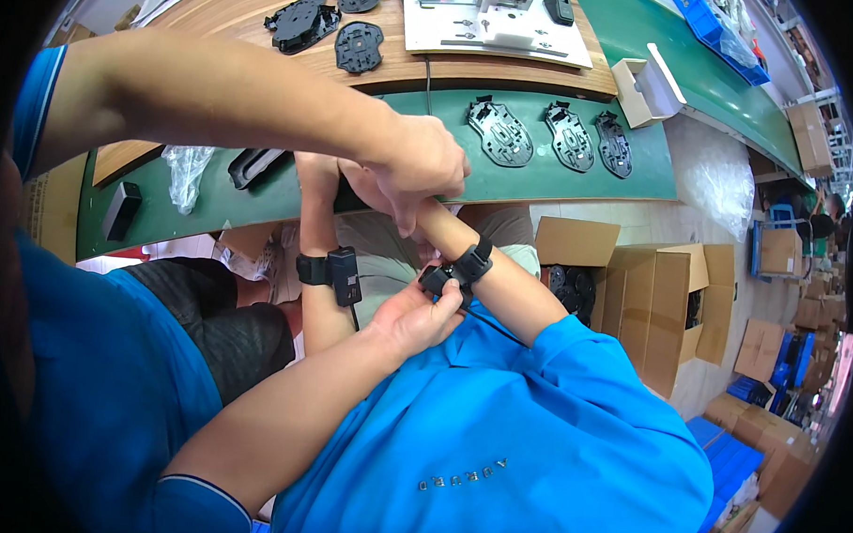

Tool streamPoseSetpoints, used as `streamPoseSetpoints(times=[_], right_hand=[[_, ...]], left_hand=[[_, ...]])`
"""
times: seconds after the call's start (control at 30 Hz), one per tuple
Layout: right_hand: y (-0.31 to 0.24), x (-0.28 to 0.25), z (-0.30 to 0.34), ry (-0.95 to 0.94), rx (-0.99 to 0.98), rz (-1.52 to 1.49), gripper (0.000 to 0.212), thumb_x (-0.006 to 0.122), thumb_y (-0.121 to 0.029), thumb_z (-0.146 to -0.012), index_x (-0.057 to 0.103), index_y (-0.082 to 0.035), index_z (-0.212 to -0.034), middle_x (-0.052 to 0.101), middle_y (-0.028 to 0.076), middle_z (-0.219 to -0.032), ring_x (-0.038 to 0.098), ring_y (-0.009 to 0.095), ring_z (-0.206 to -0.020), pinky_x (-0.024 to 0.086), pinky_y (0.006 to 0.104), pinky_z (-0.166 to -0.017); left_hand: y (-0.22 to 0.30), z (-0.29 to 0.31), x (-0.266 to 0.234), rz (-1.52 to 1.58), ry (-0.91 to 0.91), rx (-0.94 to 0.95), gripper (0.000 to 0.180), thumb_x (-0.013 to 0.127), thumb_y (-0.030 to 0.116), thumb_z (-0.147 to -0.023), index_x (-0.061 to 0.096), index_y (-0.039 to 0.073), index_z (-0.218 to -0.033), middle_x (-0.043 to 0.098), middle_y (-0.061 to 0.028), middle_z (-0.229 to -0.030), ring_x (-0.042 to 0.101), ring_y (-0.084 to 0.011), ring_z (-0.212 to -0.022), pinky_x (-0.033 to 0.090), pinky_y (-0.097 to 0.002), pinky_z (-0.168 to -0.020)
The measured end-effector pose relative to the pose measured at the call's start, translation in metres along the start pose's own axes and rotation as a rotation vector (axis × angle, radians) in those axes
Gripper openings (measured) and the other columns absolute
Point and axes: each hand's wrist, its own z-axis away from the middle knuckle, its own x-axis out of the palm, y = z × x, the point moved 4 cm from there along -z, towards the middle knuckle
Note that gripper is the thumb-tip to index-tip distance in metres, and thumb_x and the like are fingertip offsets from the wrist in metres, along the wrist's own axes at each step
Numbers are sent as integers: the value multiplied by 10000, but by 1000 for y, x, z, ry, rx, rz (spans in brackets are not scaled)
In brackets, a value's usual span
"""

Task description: Assemble electronic components by placing them into a specialized press machine at a workstation.

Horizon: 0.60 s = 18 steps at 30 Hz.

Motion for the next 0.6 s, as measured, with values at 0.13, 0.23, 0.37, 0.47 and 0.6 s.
streamPoseSetpoints(times=[0.13,0.23,0.37,0.47,0.6], right_hand=[[-5,7,-13,-11,25,42,210,595,-128,-970,671,-14,-1129,703,168,-962,699,274,-763,547,390,-704],[-36,-30,-35,352,-120,-421,231,600,-142,-965,679,-6,-1136,708,195,-918,706,344,-767,550,410,-709],[-39,-45,-46,-31,199,-606,161,574,-110,-962,659,12,-1022,672,269,-838,668,475,-815,530,462,-680],[-32,-52,-45,32,214,-689,141,572,-142,-953,652,-26,-965,682,256,-829,673,468,-787,524,533,-675],[-36,-51,-46,5,224,-718,141,570,-140,-955,653,-27,-970,684,258,-832,675,466,-789,525,528,-676]], left_hand=[[-26,6,-9,147,4,-7,235,530,91,-1046,433,60,-1257,527,-85,-1295,562,-231,-1257,564,-433,-1041],[-38,9,-12,42,-13,111,209,545,155,-1066,442,56,-1219,542,-97,-1269,577,-231,-1224,570,-415,-1011],[-20,36,-27,41,-62,222,370,620,304,-1051,476,24,-1245,583,-86,-1258,586,-213,-1208,481,-434,-1097],[-10,58,-23,-18,-47,316,498,772,310,-958,497,17,-1253,627,-60,-1148,604,-176,-1104,500,-349,-1037],[-46,90,10,-12,-413,319,502,800,232,-920,534,23,-1291,621,-78,-1137,598,-196,-1100,495,-283,-1012]])
